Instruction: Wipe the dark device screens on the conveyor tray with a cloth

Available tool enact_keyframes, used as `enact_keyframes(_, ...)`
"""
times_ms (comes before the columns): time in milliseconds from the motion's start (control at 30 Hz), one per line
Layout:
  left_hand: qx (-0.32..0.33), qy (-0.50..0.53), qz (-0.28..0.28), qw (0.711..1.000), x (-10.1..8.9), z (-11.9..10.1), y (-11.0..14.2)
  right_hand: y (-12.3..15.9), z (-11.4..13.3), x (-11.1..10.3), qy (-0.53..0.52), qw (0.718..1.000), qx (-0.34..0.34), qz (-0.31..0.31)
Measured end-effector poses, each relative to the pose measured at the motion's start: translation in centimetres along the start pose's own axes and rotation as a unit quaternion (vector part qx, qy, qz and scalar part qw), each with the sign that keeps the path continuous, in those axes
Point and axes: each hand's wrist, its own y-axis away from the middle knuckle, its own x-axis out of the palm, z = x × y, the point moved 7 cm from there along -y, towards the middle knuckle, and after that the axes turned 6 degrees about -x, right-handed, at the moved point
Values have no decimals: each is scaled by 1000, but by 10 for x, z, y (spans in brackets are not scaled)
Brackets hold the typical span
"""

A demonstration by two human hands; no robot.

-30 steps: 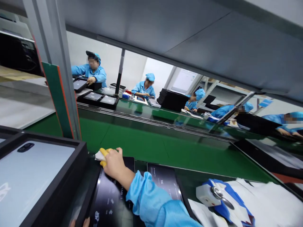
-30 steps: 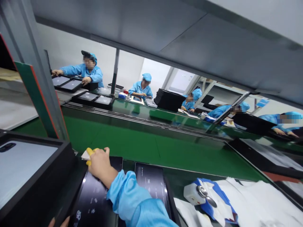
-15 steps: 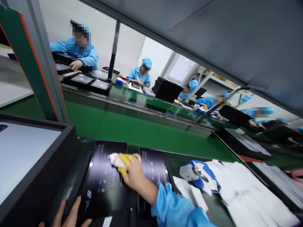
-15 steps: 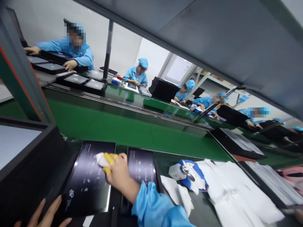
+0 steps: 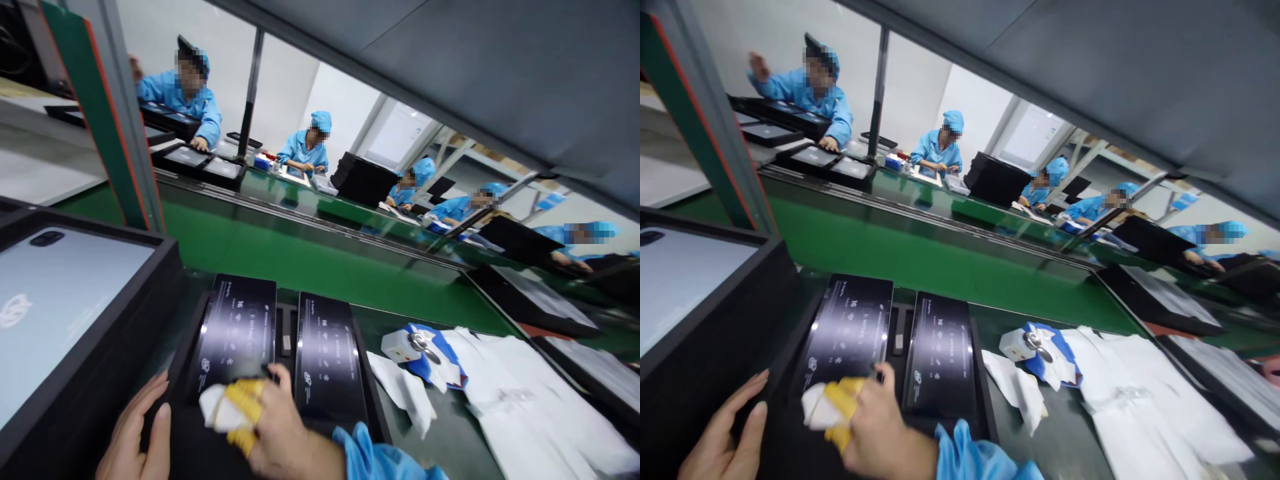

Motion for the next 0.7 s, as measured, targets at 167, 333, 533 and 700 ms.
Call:
enact_keyframes(167,-81,76,-61,992,-21,-9,10,-62,-12,-4,54,995,85,8)
enact_keyframes(333,-73,101,-64,990,-22,-7,10,-20,55,46,42,994,-78,67)
enact_keyframes(533,-78,92,-66,991,-22,-9,8,-38,10,8,50,998,23,13)
enact_keyframes(700,-73,57,-56,994,-24,-4,7,-46,-30,-12,85,990,115,2)
